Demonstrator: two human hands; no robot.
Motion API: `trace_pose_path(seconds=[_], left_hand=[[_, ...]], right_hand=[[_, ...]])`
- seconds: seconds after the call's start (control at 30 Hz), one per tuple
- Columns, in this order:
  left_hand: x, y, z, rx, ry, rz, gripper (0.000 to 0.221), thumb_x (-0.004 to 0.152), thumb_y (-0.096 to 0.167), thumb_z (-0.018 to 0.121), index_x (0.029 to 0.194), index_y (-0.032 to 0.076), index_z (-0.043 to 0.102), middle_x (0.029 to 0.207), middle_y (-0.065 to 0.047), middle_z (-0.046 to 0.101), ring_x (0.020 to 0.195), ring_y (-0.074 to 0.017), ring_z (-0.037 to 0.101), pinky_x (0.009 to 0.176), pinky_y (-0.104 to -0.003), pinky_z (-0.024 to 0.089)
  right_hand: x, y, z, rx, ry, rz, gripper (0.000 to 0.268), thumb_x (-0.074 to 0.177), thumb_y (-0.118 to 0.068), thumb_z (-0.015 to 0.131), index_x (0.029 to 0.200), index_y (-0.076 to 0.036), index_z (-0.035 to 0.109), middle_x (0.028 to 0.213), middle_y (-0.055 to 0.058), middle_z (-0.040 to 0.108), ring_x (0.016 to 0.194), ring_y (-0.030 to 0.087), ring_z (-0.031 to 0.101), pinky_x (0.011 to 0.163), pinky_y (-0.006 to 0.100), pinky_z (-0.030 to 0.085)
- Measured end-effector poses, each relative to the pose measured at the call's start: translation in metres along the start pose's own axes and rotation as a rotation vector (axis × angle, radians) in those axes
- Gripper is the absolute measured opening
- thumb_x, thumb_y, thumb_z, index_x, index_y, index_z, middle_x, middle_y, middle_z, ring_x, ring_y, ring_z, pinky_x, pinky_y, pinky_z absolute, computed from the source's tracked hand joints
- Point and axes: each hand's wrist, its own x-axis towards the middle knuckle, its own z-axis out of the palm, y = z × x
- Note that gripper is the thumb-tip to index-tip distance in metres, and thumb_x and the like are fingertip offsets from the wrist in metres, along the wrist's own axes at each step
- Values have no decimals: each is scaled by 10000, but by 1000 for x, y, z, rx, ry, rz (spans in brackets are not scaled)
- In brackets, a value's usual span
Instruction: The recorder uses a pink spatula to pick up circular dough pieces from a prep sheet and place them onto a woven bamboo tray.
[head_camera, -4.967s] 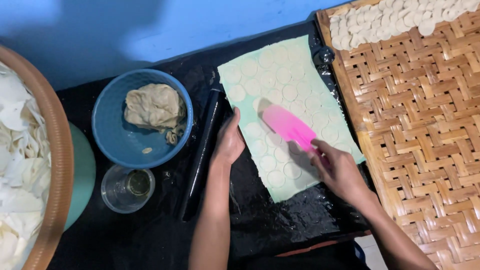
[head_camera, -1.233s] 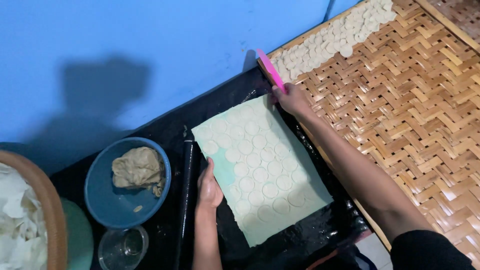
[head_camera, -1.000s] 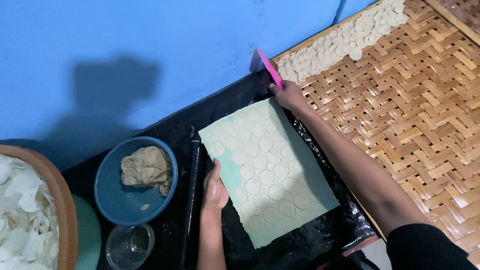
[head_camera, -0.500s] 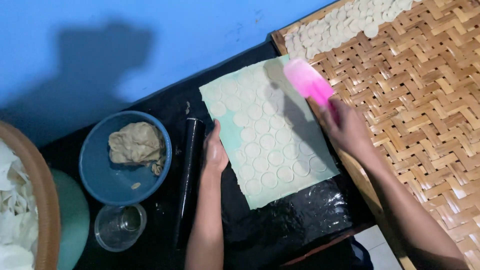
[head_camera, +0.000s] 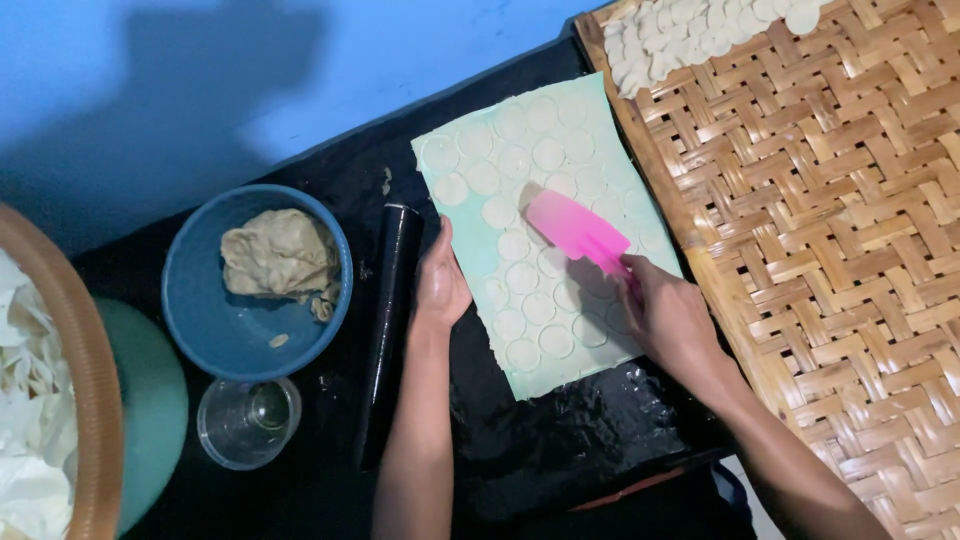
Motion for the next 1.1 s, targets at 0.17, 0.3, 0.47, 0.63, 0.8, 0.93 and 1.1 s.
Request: trace_pose_path(seconds=[0.17, 0.3, 0.47, 0.63, 0.8, 0.93, 1.1], left_hand=[[4, -3, -7, -18, 14, -14, 704, 1053, 439, 493, 1583, 8, 322, 1558, -132, 456, 1405, -269, 466, 1180, -429, 371], [5, -5, -11, -43, 1, -23, 697, 1058, 436, 489, 1581, 5, 325, 1555, -136, 466, 1406, -271, 473, 1183, -434, 373], [3, -4, -8, -37, -23, -7, 690, 1059, 434, 486, 1587, 23, 320, 1567, -113, 453, 1413, -259, 467, 1182, -434, 376], [3, -3, -7, -28, -24, -13, 692, 1061, 438, 484, 1589, 22, 321, 1567, -120, 452, 1412, -261, 464, 1179, -437, 379], [2, -2, -3, -9, -31, -17, 719, 1046, 459, 500, 1591, 28, 312, 1569, -116, 446, 1411, -258, 463, 1182, -432, 376], [2, -2, -3, 33, 21, 2, 728, 1040, 454, 509, 1589, 17, 315, 1560, -117, 447, 1402, -254, 465, 1174, -433, 376], [2, -3, -2, 13, -28, 8, 740, 1041, 457, 512, 1582, -4, 306, 1563, -135, 448, 1411, -261, 462, 1179, -426, 374]], right_hand=[[12, -16, -4, -22, -55, 98, 286, 998, -212, 599, 1212, -43, 685, 785, 267, 699, 650, 396, 690, 639, 492, 544], [14, -14, 0, 11, -23, -4, 259, 957, -154, 602, 1161, -30, 702, 846, 260, 713, 640, 381, 689, 622, 490, 547], [19, -15, 1, -46, -87, 37, 300, 969, -137, 594, 1234, -37, 692, 904, 258, 723, 635, 378, 694, 629, 495, 555], [26, -21, -3, -99, -180, 87, 312, 1026, -110, 518, 1292, -33, 662, 941, 233, 722, 622, 360, 699, 604, 485, 563], [30, -17, -3, -113, -157, 43, 286, 1007, -166, 572, 1221, -27, 701, 920, 250, 725, 690, 393, 697, 687, 505, 557], [36, -11, 0, -86, -132, 3, 303, 961, -145, 594, 1217, -38, 715, 927, 246, 737, 689, 390, 709, 689, 496, 561], [42, 3, 11, 1, -42, -85, 288, 957, -112, 607, 1206, -25, 722, 930, 237, 742, 673, 356, 719, 643, 466, 569]])
